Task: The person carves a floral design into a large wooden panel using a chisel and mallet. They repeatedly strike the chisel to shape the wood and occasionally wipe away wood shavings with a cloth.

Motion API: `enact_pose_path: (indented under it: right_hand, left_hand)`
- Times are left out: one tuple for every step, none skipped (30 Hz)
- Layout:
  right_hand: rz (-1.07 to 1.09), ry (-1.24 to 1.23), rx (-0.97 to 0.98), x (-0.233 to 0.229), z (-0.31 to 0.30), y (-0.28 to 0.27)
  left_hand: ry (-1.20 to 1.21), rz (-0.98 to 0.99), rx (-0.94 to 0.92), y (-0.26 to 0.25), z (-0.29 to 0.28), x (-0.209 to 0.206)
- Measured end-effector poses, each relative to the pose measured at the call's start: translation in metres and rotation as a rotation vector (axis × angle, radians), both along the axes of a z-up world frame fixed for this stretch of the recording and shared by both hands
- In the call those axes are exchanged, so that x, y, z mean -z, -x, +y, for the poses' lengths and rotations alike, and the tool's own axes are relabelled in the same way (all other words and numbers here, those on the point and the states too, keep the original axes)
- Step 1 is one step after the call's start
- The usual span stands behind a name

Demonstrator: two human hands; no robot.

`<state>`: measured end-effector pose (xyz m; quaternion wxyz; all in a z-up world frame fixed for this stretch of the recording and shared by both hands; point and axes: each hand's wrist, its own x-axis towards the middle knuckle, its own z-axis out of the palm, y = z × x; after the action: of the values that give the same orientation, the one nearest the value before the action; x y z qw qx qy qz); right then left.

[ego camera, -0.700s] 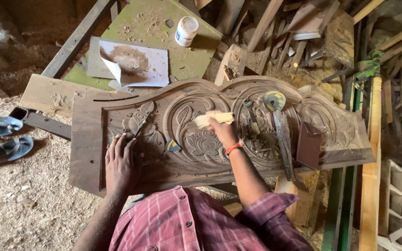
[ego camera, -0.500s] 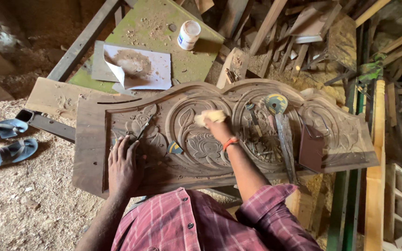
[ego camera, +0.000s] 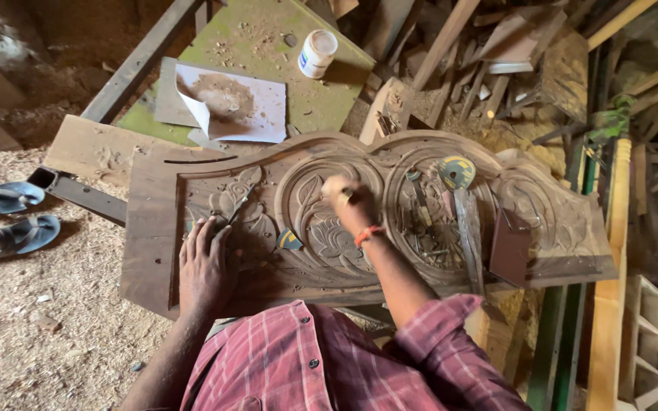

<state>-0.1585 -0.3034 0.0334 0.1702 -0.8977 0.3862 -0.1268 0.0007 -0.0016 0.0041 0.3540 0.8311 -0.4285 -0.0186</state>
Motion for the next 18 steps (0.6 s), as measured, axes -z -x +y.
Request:
enact_pose_path:
  right_hand:
    - [-0.067,-0.217,0.003,-0.008,0.013,0.008]
    - [-0.133,-0.438,-0.002,-0.016,0.027,0.014]
    - [-0.198,-0.659,-0.006,-0.023,0.037,0.018]
    - [-0.210,-0.505,-0.074,-0.027,0.047,0.018]
    - [-0.220,-0.351,-0.142,-0.031,0.055,0.019]
    - [-0.233,-0.189,-0.202,-0.034,0.061,0.019]
    - [-0.250,-0.135,-0.246,-0.036,0.068,0.020]
    - [-0.265,-0.080,-0.291,-0.040,0.071,0.022]
    - [-0.280,-0.025,-0.337,-0.042,0.073,0.022]
    - [-0.223,-0.087,-0.281,-0.043,0.073,0.020]
    - [-0.166,-0.148,-0.225,-0.043,0.073,0.016]
    - [-0.106,-0.209,-0.164,-0.041,0.074,0.015]
    - [-0.117,-0.190,-0.166,-0.040,0.075,0.016]
    - [-0.130,-0.164,-0.163,-0.038,0.073,0.017]
    - [-0.143,-0.137,-0.160,-0.037,0.071,0.018]
    - [-0.124,-0.118,-0.185,-0.036,0.069,0.020]
    - [-0.105,-0.099,-0.210,-0.035,0.068,0.021]
    - [-0.083,-0.083,-0.246,-0.034,0.067,0.020]
  left_hand:
    - [-0.003,0.002,0.009,0.000,-0.001,0.000]
    - [-0.010,0.004,0.008,0.000,-0.001,-0.001]
    - [-0.016,0.006,0.007,-0.001,0.000,-0.001]
    - [-0.019,0.010,0.005,-0.001,0.002,-0.001]
    - [-0.021,0.013,0.003,0.000,0.003,-0.002]
    - [-0.018,0.013,0.009,-0.001,0.001,-0.003]
    - [-0.019,0.010,0.013,-0.001,0.001,-0.004]
    - [-0.018,0.009,0.016,-0.001,-0.001,-0.004]
    - [-0.018,0.007,0.020,-0.001,-0.003,-0.005]
    - [-0.020,0.019,0.019,-0.002,-0.002,-0.006]
    - [-0.022,0.031,0.019,-0.003,-0.001,-0.006]
    - [-0.026,0.045,0.023,-0.003,0.001,-0.006]
    - [-0.029,0.041,0.017,-0.002,0.004,-0.006]
    - [-0.025,0.035,0.017,-0.002,0.002,-0.006]
    - [-0.021,0.029,0.016,-0.001,0.001,-0.006]
    - [-0.023,0.017,0.019,-0.001,-0.001,-0.006]
    - [-0.025,0.004,0.021,-0.001,-0.003,-0.006]
    - [-0.029,-0.007,0.012,-0.001,-0.002,-0.006]
